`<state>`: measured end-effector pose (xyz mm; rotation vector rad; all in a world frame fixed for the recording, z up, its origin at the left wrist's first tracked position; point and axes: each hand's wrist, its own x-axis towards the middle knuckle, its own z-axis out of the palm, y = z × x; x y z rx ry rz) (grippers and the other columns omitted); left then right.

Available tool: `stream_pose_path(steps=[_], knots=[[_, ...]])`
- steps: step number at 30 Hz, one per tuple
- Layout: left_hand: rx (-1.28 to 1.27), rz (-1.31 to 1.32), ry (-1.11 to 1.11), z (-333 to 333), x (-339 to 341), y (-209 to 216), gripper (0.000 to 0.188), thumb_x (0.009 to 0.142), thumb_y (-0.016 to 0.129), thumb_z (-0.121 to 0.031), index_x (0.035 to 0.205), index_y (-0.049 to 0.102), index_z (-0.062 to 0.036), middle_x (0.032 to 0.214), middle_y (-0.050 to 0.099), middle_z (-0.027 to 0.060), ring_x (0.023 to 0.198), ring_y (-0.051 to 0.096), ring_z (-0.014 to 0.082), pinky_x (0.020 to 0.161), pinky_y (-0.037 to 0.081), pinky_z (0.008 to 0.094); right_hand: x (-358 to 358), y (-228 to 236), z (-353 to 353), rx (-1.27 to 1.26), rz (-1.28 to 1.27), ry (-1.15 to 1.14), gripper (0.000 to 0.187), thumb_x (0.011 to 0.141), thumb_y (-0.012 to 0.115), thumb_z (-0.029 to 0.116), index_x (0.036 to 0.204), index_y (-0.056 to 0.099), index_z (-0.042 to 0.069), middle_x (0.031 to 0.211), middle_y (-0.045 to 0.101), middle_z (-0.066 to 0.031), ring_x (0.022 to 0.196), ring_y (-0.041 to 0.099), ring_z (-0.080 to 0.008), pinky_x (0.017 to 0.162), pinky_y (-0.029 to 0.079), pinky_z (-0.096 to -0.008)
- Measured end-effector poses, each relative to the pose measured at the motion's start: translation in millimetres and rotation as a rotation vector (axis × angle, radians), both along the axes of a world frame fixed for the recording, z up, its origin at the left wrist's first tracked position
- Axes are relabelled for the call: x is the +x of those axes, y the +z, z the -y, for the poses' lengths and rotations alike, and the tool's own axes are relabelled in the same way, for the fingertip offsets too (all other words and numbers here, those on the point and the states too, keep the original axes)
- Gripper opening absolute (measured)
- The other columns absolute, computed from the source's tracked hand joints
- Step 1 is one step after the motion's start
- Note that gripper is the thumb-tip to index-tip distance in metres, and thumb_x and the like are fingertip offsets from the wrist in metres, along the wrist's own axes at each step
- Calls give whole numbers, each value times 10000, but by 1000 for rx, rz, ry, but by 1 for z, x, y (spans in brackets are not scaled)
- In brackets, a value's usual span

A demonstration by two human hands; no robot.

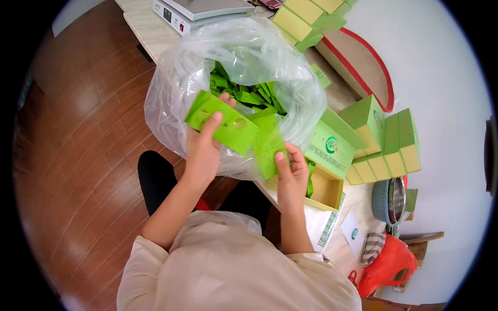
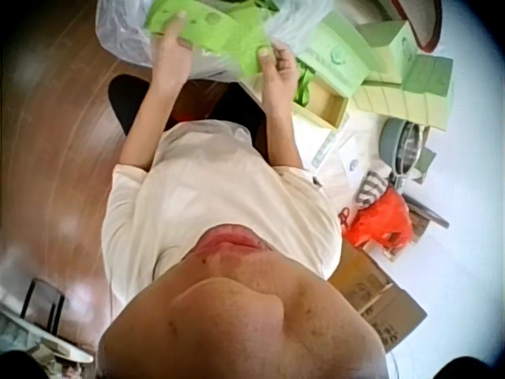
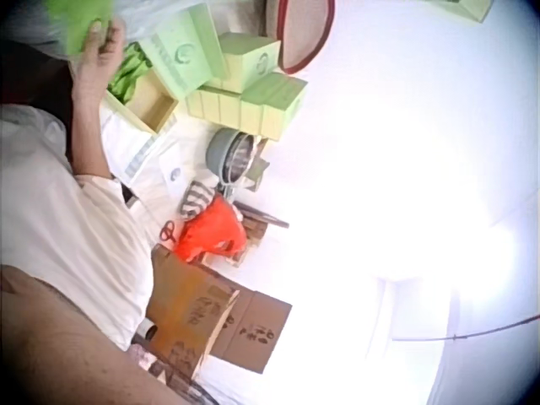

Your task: The person takes individual green packets from a large plastic bag and arranges them in two rows inside a yellow cardboard box until it is full.

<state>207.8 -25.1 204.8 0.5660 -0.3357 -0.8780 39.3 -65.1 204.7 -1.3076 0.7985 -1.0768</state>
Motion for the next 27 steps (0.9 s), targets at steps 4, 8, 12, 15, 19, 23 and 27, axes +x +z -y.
stream_pose_path(steps=[4,8,12,15,19,23,27], knots=[[-2,-76,-45,-9,15,2,359,888,517,-136,1223,453,-20,1125,581,133,1002,583,227,849,483,356,-19,8,17,319,231,93,269,915,510,62,1176,516,3,1053,624,-83,859,611,-150,708,504,-277],[78,-34,-150,-6,7,-2,356,901,504,-174,1227,445,-42,1032,563,86,885,556,174,777,485,336,-26,7,26,521,364,229,278,921,493,95,1187,508,16,993,618,-78,736,587,-147,576,476,-257],[68,53,-209,-5,-3,3,461,905,516,-123,1337,361,-90,990,537,74,844,561,152,771,486,316,-29,8,24,600,404,264,285,910,491,92,1186,505,21,928,610,-73,699,561,-127,560,450,-235],[81,413,-89,-3,1,-3,525,922,519,-124,1394,290,-116,1018,527,70,896,550,145,806,474,309,-36,26,22,559,307,404,260,894,503,95,1144,526,27,845,605,-57,638,545,-101,520,428,-218],[99,706,-288,-13,1,6,609,915,567,-261,1416,267,-92,1076,516,73,979,524,179,894,436,323,-16,38,16,551,-36,386,172,886,502,112,1023,561,25,720,581,-42,496,510,-93,416,386,-209],[135,964,-478,-22,-6,1,785,865,652,-306,1451,179,-88,1221,441,87,1120,454,185,1000,351,336,3,38,32,634,27,506,148,897,488,143,950,563,27,694,574,-58,443,505,-148,392,409,-258],[153,837,-476,-26,-17,-5,899,818,712,-234,1462,102,-85,1223,439,114,1130,453,202,998,350,340,18,23,33,731,325,525,183,933,470,194,989,543,36,719,576,-63,617,573,-165,524,480,-269]])
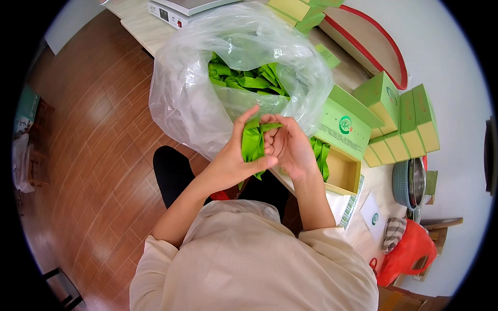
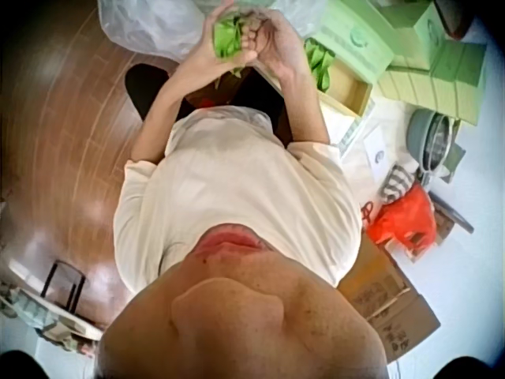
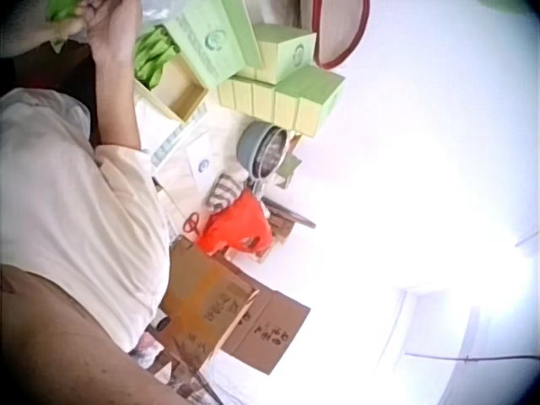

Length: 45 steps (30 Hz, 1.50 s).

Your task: The person takes individual green packets from a large plastic bag and arranges them in two rows inside a yellow cardboard box until it is full.

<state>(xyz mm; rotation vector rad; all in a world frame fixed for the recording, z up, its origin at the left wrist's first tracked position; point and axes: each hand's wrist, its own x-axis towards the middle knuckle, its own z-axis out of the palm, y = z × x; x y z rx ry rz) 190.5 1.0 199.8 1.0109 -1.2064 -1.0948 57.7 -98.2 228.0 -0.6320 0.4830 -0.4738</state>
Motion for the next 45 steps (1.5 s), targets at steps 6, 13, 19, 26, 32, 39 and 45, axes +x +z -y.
stream_pose_path(steps=[6,13,19,26,32,39,45], knots=[[133,-80,71,-6,6,-2,874,791,704,-167,1445,130,-83,1152,481,116,1076,489,194,946,395,321,8,4,-10,-1183,-262,-326,297,917,549,210,1164,554,44,1018,579,-137,822,592,-221,738,494,-296],[45,-130,223,-14,15,-23,817,761,641,-48,1428,173,-112,1080,480,66,924,509,137,800,445,284,25,18,-21,-1574,-348,-107,318,873,600,112,1181,580,35,1058,579,-164,929,567,-294,826,463,-338],[116,-603,232,-15,20,-7,794,817,628,-73,1445,143,-92,1046,481,64,818,519,131,722,456,289,45,-8,88,-2025,-1027,-171,201,812,638,123,980,656,13,898,633,-157,820,603,-342,724,482,-425],[72,-661,302,-13,22,-15,803,874,646,-181,1460,103,-99,1102,488,86,874,559,169,755,490,333,42,16,71,-1585,-875,-259,207,823,647,188,908,667,0,734,619,-167,691,595,-319,642,473,-383],[44,-614,397,-6,17,-14,641,918,593,-252,1420,228,-92,1186,492,86,1049,550,201,841,483,357,26,31,12,-1817,-639,-391,158,826,623,60,968,667,6,845,626,-172,735,607,-305,670,485,-354],[-41,-633,350,0,17,-30,507,920,589,-282,1317,379,-48,1278,486,82,1092,536,192,896,472,373,32,16,-27,-1843,-244,-157,170,850,598,75,978,653,-23,931,618,-167,802,611,-330,710,491,-382],[-55,-644,370,-9,10,-23,479,922,579,-238,1311,376,-46,1256,495,74,1034,557,199,859,487,361,62,14,49,-1799,-755,-240,206,886,569,185,932,668,10,902,644,-164,804,620,-326,702,486,-392]])
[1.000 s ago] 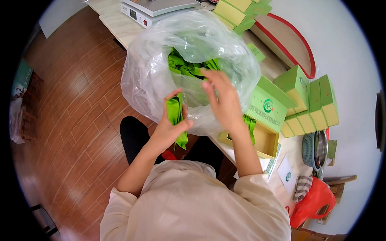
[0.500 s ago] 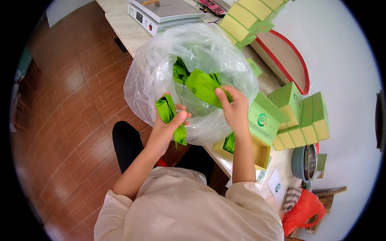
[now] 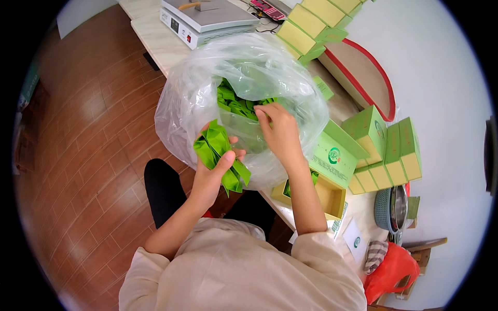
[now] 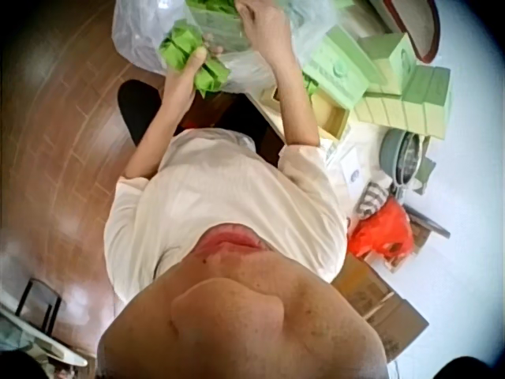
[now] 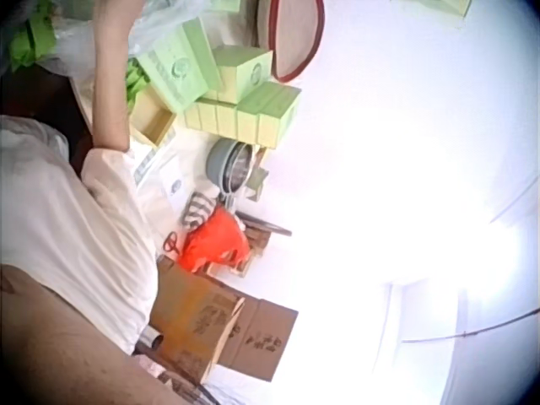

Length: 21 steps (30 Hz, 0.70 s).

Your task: The person takes individual green packets from a large plastic bag and arranges them in two rows inside a yellow cardboard box until it is full.

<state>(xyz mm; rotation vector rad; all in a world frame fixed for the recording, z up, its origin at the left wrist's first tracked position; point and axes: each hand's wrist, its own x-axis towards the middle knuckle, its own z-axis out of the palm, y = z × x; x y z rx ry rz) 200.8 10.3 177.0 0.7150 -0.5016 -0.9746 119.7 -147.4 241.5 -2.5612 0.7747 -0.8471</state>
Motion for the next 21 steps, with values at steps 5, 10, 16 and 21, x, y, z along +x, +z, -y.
stream_pose_path(steps=[5,10,16,21], knots=[[-28,38,0,2,-3,-4,482,911,593,-218,1308,375,-54,1239,502,70,999,562,192,840,491,350,29,-17,31,12,-385,-13,283,776,690,274,941,686,44,885,658,-133,809,633,-325,710,498,-399],[-10,8,-4,-2,0,-11,477,909,595,-203,1307,377,-58,1239,504,71,1013,562,194,853,489,353,27,-27,14,-109,-329,-19,282,736,724,241,959,678,74,878,654,-114,798,633,-311,686,501,-388],[-8,-23,-7,-5,1,-13,473,907,598,-198,1305,385,-55,1237,510,70,1015,564,198,864,485,357,30,-35,8,-194,-250,18,160,735,714,122,837,611,53,834,643,-103,787,629,-312,669,508,-380],[-8,-5,-32,-2,-1,-10,500,902,607,-237,1307,387,-43,1232,514,81,1011,565,201,852,488,352,-15,1,5,30,379,-85,99,900,595,117,917,520,55,710,585,-29,578,573,-170,542,452,-275]])
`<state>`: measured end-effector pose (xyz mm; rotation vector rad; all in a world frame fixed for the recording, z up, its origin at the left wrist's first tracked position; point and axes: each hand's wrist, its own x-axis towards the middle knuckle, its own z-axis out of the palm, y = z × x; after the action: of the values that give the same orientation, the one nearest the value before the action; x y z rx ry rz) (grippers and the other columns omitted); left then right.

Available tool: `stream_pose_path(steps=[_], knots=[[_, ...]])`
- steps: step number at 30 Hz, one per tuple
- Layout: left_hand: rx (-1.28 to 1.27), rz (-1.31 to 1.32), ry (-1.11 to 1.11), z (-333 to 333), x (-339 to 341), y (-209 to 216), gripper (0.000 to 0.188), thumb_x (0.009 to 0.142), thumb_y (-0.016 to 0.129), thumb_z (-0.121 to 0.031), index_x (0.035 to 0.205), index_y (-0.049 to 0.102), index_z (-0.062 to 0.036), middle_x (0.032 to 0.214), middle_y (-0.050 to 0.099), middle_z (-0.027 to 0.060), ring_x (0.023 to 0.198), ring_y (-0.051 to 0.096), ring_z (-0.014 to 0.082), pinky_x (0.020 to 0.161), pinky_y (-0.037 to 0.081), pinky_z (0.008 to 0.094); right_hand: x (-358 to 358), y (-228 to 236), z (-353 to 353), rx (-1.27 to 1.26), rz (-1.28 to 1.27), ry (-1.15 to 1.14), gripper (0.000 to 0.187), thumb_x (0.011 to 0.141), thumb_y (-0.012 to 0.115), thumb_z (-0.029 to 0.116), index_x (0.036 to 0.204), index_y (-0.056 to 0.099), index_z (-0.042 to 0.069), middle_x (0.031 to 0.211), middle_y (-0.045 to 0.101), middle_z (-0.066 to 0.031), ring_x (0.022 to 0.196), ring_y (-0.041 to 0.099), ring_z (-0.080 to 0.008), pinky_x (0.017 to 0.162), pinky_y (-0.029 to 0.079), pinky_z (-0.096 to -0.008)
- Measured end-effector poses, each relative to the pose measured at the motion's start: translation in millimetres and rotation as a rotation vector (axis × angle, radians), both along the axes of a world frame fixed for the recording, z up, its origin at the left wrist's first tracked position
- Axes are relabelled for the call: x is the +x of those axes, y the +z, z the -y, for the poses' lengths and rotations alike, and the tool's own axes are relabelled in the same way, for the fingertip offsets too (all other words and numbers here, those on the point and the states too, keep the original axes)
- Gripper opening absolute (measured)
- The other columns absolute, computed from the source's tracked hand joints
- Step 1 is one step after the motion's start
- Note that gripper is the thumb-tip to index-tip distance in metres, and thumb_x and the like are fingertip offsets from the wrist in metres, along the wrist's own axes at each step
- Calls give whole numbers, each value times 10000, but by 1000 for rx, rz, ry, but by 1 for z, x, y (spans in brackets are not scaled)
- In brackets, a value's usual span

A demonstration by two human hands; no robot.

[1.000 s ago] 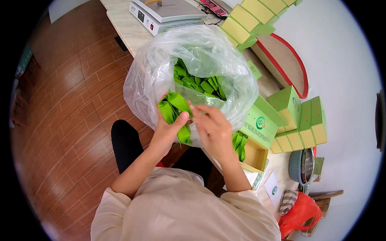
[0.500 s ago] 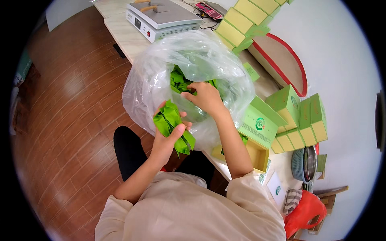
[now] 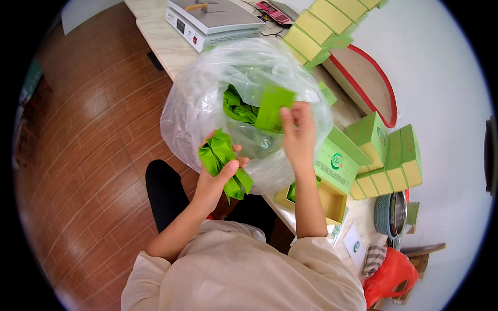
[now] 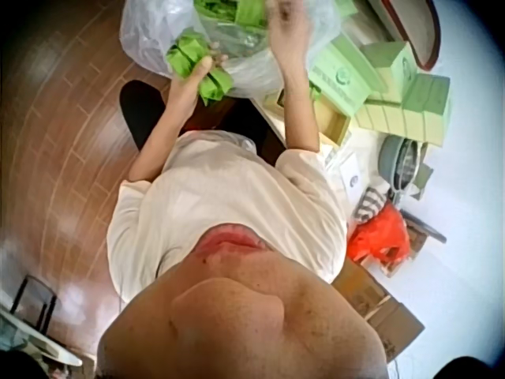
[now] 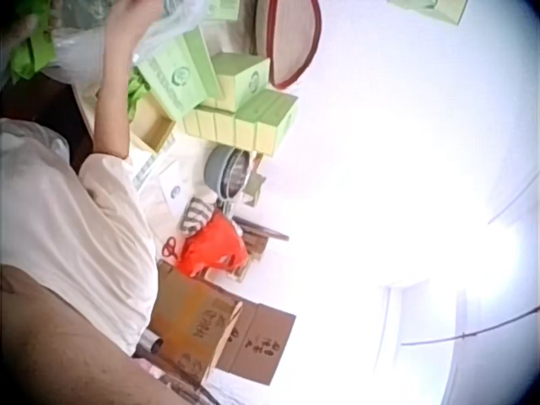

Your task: The person takes individual green packets from a large plastic bag and arranges them in two rows inside a yellow cardboard box until it is full.

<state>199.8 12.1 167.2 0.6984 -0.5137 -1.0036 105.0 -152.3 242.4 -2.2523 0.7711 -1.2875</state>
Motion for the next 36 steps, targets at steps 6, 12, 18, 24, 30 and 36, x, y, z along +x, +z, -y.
stream_pose_path(steps=[6,12,18,24,30,36], knots=[[7,30,-45,6,-3,11,554,888,622,-297,1312,380,-33,1227,509,95,1008,564,205,856,491,354,-37,34,-13,780,500,262,135,959,519,216,1011,498,93,678,528,-7,480,471,-96,401,364,-203],[-27,105,-120,19,-25,33,601,878,631,-322,1324,360,-24,1257,495,106,1031,569,218,874,493,358,-76,14,-21,1012,638,400,184,971,473,265,968,484,81,628,440,-10,473,391,-102,373,272,-221],[-16,186,-240,29,-50,46,594,893,607,-337,1329,355,-21,1264,496,125,1049,567,225,897,483,374,-113,-4,-30,1025,649,378,164,961,484,238,951,484,74,677,489,-34,531,442,-126,484,367,-249],[20,92,-437,31,-63,42,594,918,556,-378,1349,340,-31,1260,500,141,1065,564,248,911,480,393,-143,-15,-47,701,934,312,63,925,486,146,958,467,96,999,612,-157,1023,548,-277,912,407,-379],[110,-158,-545,31,-63,42,549,931,559,-325,1345,349,-31,1283,490,109,1093,559,224,913,484,376,-132,-29,-64,352,757,529,127,878,551,51,913,447,116,1334,476,-249,1393,211,-378,1122,131,-494],[120,-252,-690,27,-45,24,586,908,595,-330,1357,356,-39,1266,514,98,1122,547,207,902,492,355,-138,-31,-86,35,123,330,194,702,586,-73,779,578,105,1358,485,-169,1368,258,-409,1107,179,-520]])
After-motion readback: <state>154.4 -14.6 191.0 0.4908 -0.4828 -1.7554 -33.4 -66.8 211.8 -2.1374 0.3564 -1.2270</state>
